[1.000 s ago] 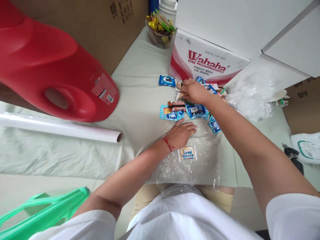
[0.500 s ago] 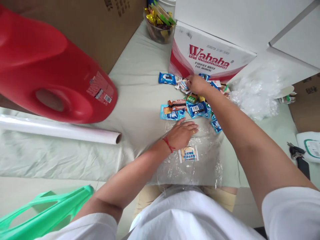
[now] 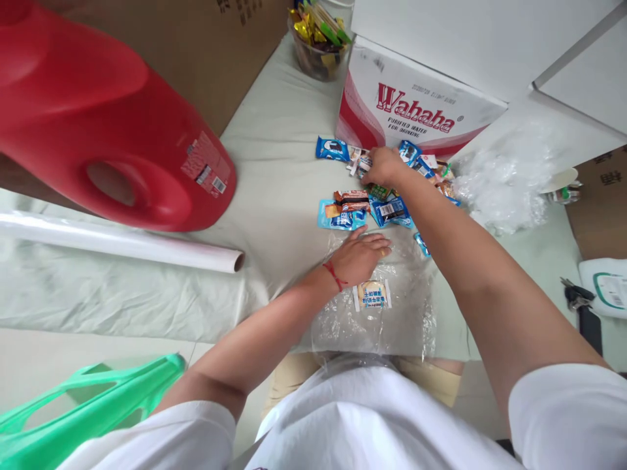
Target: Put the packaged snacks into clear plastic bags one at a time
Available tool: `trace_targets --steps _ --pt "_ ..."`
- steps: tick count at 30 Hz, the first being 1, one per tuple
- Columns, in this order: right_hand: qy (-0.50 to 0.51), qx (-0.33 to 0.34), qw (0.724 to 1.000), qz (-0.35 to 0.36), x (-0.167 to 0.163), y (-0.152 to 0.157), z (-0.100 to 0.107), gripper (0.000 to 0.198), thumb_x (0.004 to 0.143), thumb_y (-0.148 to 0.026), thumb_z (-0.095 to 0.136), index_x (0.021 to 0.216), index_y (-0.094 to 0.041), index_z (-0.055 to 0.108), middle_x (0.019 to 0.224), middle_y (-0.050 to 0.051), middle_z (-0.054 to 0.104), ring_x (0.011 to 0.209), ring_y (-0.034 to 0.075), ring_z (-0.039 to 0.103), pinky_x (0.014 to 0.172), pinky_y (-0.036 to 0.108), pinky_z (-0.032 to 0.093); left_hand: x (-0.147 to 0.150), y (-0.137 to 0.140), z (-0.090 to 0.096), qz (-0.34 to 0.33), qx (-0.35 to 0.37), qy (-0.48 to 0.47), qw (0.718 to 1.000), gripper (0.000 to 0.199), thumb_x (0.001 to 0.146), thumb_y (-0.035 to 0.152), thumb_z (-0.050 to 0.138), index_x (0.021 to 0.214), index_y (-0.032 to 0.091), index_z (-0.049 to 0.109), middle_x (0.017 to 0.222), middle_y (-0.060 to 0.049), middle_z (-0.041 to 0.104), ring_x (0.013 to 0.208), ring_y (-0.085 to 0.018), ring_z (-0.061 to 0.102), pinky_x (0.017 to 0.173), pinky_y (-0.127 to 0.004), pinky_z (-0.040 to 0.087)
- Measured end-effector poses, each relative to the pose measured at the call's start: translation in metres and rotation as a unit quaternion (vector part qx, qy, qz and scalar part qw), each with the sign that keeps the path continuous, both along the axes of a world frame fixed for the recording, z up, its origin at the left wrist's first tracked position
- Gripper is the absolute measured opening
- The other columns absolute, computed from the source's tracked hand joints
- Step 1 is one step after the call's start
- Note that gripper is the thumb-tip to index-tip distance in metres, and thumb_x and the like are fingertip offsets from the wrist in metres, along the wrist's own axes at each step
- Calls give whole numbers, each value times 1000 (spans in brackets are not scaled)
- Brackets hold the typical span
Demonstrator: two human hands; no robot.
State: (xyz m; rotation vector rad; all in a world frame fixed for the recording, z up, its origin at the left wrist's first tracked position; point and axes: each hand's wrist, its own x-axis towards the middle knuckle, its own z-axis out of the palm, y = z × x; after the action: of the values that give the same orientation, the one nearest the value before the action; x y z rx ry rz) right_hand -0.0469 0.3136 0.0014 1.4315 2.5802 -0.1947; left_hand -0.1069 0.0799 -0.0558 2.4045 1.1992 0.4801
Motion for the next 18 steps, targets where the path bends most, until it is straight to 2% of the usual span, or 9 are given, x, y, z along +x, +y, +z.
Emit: trace_targets --steps 3,5,8,11,14,16,18 --pt "40 36 998 -40 14 -14 16 53 78 -37 79 118 -4 70 116 20 69 118 40 61 110 56 43 0 1 -4 2 10 -11 1000 47 96 13 51 139 26 64 155 -4 59 148 -21 48 130 -50 19" --pt "128 36 991 -24 35 -41 38 51 85 -43 74 121 -8 68 114 16 68 114 36 61 105 54 47 0 2 -6 3 10 -21 1000 46 95 13 52 137 27 65 155 -3 59 148 -21 48 130 -50 19" --pt "251 -42 966 32 79 -106 76 50 92 -48 68 132 -19 61 115 8 66 107 30 63 96 48 51 1 3 -7 1 4 -39 999 45 94 10 51 134 25 67 153 -5 61 148 -23 49 130 -52 19" --pt "274 -166 941 107 120 -177 97 49 87 -46 76 130 -27 62 114 6 65 104 28 62 94 44 52 0 6 -5 11 -2 -70 997 46 94 9 49 135 24 66 150 -6 64 145 -22 52 129 -50 20" --pt "231 -207 939 151 138 -228 85 49 84 -31 79 130 -26 63 118 8 64 110 29 57 99 46 48 -3 10 -3 19 -23 -105 994 55 95 12 48 147 27 56 153 -5 61 143 -19 55 129 -47 24" --pt "191 -200 950 145 136 -247 67 51 82 -23 79 131 -23 63 118 11 62 110 30 53 99 46 47 -4 13 -1 22 -39 -111 993 62 94 9 42 154 26 48 157 -4 57 142 -18 55 128 -46 26" --pt "145 -183 964 126 129 -257 49 54 82 -22 78 134 -19 63 120 13 62 108 31 50 98 47 47 -5 15 0 28 -44 -106 993 65 94 6 36 155 24 46 159 -5 54 142 -18 55 128 -46 28"
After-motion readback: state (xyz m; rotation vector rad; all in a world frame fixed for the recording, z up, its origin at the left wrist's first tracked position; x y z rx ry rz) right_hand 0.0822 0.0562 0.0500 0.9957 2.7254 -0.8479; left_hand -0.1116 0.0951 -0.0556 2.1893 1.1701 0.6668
